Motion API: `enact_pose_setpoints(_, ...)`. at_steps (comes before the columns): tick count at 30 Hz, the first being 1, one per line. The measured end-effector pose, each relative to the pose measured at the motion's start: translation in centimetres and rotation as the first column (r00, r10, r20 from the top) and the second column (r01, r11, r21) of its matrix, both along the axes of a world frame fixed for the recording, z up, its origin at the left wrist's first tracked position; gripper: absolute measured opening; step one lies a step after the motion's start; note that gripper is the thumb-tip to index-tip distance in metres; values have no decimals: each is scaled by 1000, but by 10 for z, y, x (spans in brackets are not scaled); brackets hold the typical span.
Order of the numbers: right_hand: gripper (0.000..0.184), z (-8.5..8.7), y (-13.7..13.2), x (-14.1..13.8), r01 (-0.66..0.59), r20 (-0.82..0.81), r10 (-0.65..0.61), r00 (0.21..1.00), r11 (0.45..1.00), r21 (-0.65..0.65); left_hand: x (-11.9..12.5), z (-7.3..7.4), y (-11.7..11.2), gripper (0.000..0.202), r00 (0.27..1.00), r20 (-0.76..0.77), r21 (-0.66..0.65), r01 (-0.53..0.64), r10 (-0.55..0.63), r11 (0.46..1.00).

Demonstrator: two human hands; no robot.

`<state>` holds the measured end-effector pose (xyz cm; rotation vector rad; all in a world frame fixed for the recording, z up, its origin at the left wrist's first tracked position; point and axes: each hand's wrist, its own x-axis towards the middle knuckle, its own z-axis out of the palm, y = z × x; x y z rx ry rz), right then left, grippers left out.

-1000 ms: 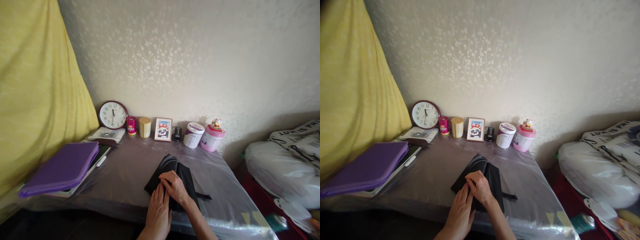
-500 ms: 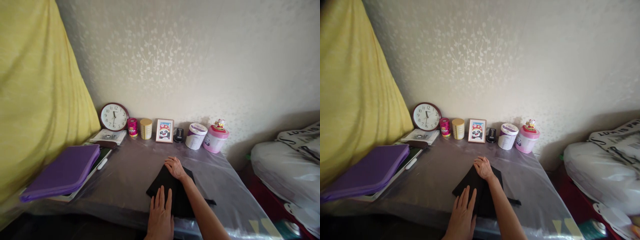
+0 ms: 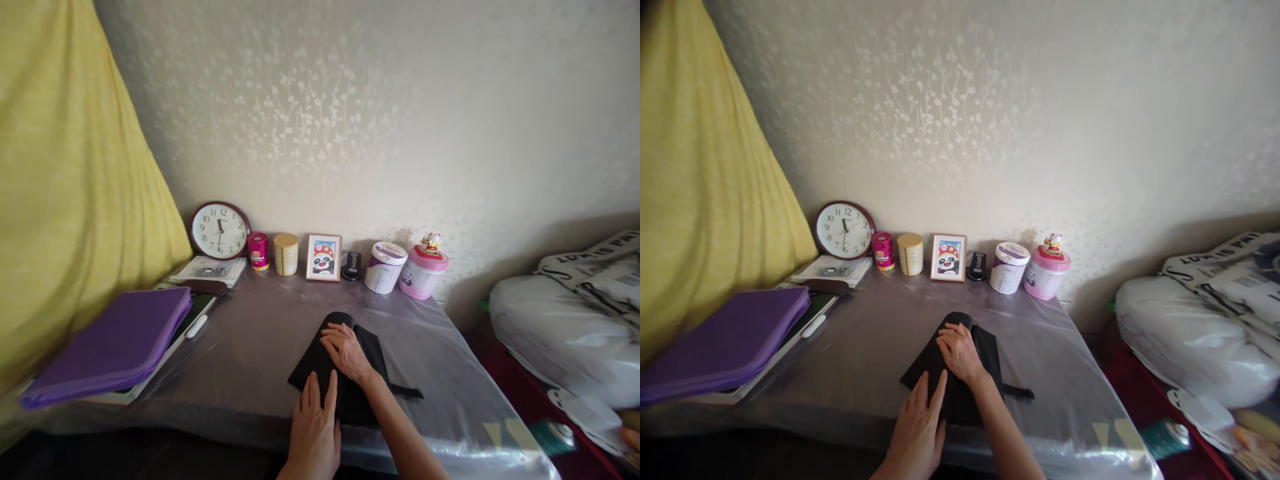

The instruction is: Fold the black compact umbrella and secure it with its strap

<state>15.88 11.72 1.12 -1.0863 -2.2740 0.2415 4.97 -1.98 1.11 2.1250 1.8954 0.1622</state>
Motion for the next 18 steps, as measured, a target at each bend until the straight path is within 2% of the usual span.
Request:
enact_pose_setpoints(2,26,-3,7,4,119,-31,-118,992,993,19,0,3,-1,77,1000,-19,7,5,-4,1000)
enact_pose_setpoints(4,29,-3,17,16,277,-98,-274,957,961,22,-1,5,-1,78,999,-33,4,7,-7,1000)
enact_pose_setpoints(7,33,-6,20,49,498,-209,-498,842,865,-56,-2,5,-1,78,1000,-28,7,11,-11,1000)
enact_pose_setpoints(10,34,-16,2,85,628,-213,-663,717,748,-216,-2,2,-1,78,1000,-13,19,16,-16,1000)
enact_pose_setpoints(14,35,-31,-30,109,670,-134,-747,651,649,-360,-2,0,-2,77,999,-25,24,25,-25,999)
enact_pose_setpoints(16,36,-33,-39,109,650,-141,-747,649,641,-409,-2,0,-2,75,999,-30,32,27,-26,999)
enact_pose_setpoints(18,39,-30,-44,106,612,-177,-731,659,657,-439,-2,0,-2,75,999,-25,38,22,-21,999)
